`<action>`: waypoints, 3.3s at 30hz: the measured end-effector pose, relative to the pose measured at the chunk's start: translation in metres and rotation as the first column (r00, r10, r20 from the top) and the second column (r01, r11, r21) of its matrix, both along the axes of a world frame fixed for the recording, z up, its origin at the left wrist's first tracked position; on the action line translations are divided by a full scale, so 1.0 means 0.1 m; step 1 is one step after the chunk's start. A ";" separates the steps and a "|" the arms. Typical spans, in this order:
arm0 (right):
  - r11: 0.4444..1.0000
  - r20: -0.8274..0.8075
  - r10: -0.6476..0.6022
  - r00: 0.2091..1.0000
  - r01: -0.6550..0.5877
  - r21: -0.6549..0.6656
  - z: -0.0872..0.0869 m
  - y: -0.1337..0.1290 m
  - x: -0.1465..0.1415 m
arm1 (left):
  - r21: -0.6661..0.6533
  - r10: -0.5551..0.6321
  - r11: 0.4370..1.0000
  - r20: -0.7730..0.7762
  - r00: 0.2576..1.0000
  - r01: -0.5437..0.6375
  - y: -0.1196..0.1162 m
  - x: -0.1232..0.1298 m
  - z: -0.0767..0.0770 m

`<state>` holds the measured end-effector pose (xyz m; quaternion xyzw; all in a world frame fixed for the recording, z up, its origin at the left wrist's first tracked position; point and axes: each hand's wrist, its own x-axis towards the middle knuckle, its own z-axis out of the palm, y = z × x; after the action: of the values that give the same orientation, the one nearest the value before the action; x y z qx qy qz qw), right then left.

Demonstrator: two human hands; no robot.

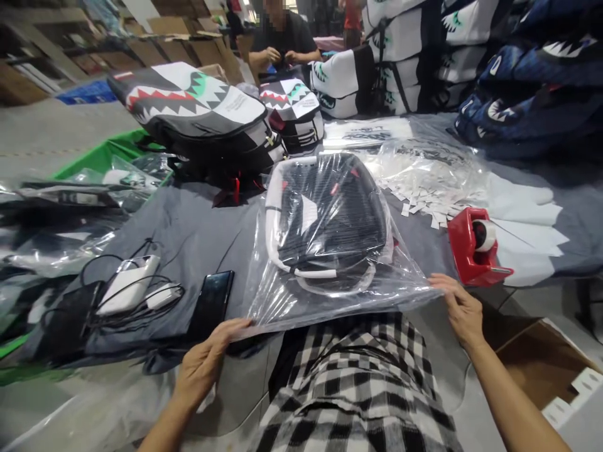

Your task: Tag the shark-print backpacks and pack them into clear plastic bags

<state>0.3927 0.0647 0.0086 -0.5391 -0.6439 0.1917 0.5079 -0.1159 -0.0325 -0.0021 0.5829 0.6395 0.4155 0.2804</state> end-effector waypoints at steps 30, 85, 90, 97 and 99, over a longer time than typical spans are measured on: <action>0.971 -0.157 -0.193 0.969 0.165 -0.171 -0.01 0.37 -0.61 | 0.293 -0.041 0.884 -0.728 0.685 0.364 0.66 1.48 0.68; 0.901 0.270 -0.027 0.962 0.140 -0.411 0.12 0.70 -0.22 | 0.115 -0.235 0.947 -0.393 0.889 0.301 1.16 1.47 0.74; 0.947 0.439 -0.172 0.882 0.270 -0.173 0.43 0.52 0.13 | 0.130 -0.242 0.940 -0.398 0.885 0.315 1.18 1.48 0.71; 0.783 0.222 -0.577 0.786 0.610 -0.124 0.71 0.25 0.91 | 0.175 -0.231 0.933 -0.384 0.894 0.316 1.23 1.42 0.62; 0.783 0.175 -0.562 0.809 0.588 -0.202 0.64 0.27 0.97 | 0.162 -0.237 0.933 -0.391 0.889 0.320 1.24 1.40 0.61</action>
<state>0.4897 0.0919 0.0725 -0.7777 -0.4456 0.0776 0.4365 0.0243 0.0917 0.0588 0.7635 0.5390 0.3239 0.1469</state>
